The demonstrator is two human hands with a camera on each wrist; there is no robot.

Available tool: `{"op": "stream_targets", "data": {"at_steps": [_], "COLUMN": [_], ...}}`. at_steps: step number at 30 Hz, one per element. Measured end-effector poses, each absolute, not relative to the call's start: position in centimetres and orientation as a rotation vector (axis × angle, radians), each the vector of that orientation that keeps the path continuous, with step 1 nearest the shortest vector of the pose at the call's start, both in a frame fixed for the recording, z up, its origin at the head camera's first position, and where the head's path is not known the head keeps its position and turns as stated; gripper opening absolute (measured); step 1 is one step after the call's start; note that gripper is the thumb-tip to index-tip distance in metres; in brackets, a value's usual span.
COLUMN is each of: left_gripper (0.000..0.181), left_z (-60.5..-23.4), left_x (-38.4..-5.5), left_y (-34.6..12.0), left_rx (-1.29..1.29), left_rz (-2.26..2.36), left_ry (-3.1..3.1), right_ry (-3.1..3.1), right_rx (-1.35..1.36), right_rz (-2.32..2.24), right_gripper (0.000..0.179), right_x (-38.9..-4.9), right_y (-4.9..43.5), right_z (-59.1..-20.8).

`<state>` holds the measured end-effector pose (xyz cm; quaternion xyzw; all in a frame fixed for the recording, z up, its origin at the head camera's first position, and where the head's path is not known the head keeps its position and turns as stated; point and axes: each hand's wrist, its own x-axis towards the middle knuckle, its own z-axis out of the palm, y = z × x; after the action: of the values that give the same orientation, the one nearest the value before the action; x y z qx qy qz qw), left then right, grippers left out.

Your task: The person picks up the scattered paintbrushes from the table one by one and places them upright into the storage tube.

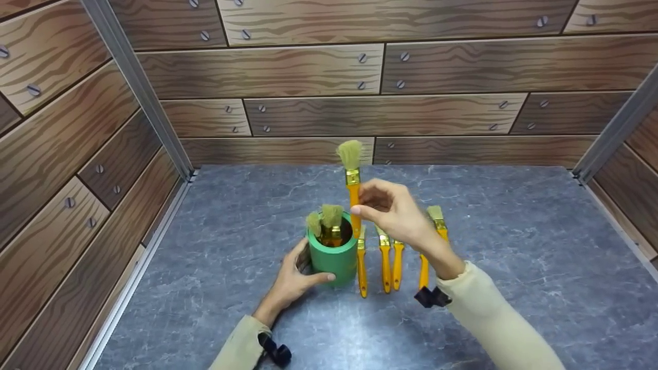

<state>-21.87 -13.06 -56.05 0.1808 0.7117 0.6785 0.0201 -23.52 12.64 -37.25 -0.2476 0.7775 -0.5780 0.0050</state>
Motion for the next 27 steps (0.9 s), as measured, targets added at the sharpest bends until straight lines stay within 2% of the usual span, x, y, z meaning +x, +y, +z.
{"op": "stream_targets", "data": {"at_steps": [10,27], "left_gripper": [0.1,0.101], "left_z": [-56.1,-56.2], "left_x": [-21.8,-22.1], "left_y": [-13.1,-13.2], "left_rx": [0.604,0.624], "left_rz": [2.107,2.101], "left_ry": [2.192,2.207], "right_ry": [2.456,2.454], "right_rx": [-0.886,-0.917], "right_rz": [-1.789,-1.756], "right_gripper": [0.019,0.029], "right_x": [-23.9,-24.4], "right_y": [10.9,10.3], "right_z": [-37.9,-39.1]}}
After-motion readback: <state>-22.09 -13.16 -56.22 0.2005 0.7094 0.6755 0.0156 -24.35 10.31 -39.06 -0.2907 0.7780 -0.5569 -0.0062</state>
